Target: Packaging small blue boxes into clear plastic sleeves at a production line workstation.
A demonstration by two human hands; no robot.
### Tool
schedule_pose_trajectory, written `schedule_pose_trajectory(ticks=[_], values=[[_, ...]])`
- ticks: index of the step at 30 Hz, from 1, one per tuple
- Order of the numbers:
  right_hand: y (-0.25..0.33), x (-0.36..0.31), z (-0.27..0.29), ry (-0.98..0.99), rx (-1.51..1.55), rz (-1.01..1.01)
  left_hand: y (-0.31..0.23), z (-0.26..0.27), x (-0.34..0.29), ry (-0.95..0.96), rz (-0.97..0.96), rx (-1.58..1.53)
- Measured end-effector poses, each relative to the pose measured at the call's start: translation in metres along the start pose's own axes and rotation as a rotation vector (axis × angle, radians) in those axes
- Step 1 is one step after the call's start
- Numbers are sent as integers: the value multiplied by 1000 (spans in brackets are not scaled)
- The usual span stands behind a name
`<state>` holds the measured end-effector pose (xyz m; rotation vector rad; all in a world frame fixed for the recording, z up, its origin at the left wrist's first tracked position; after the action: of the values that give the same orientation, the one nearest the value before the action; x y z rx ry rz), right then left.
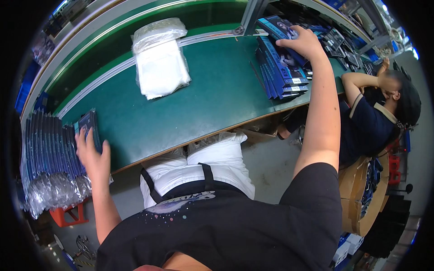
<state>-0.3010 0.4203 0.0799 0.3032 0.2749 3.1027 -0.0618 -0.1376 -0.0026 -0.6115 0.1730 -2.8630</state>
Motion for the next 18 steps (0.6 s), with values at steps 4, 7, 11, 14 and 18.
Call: schedule_pose_trajectory(ticks=[4, 7, 11, 14, 18], values=[[96, -55, 10, -133, 193, 142, -96, 2, 21, -12, -373, -257], [145, -86, -18, 161, 895, 133, -138, -27, 38, -12, -619, -318], [181, -120, -91, 649, 1700, -113, -148, -60, 58, 86, -678, -367], [189, -149, -121, 711, 1748, -302, -148, -54, 65, 53, -611, -448], [203, -165, -141, 745, 2016, -118, -145, -48, 65, 21, -591, -534]])
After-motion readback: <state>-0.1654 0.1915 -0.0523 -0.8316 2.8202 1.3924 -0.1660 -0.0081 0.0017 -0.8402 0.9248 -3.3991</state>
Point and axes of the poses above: each hand's wrist, its own x-axis towards the middle knuckle, its own z-axis out of the back of the hand, y = z × x, the point moved 9 cm from there along x, towards the middle knuckle, and after that the axes turned 3 degrees about y, right-handed, at the moved point
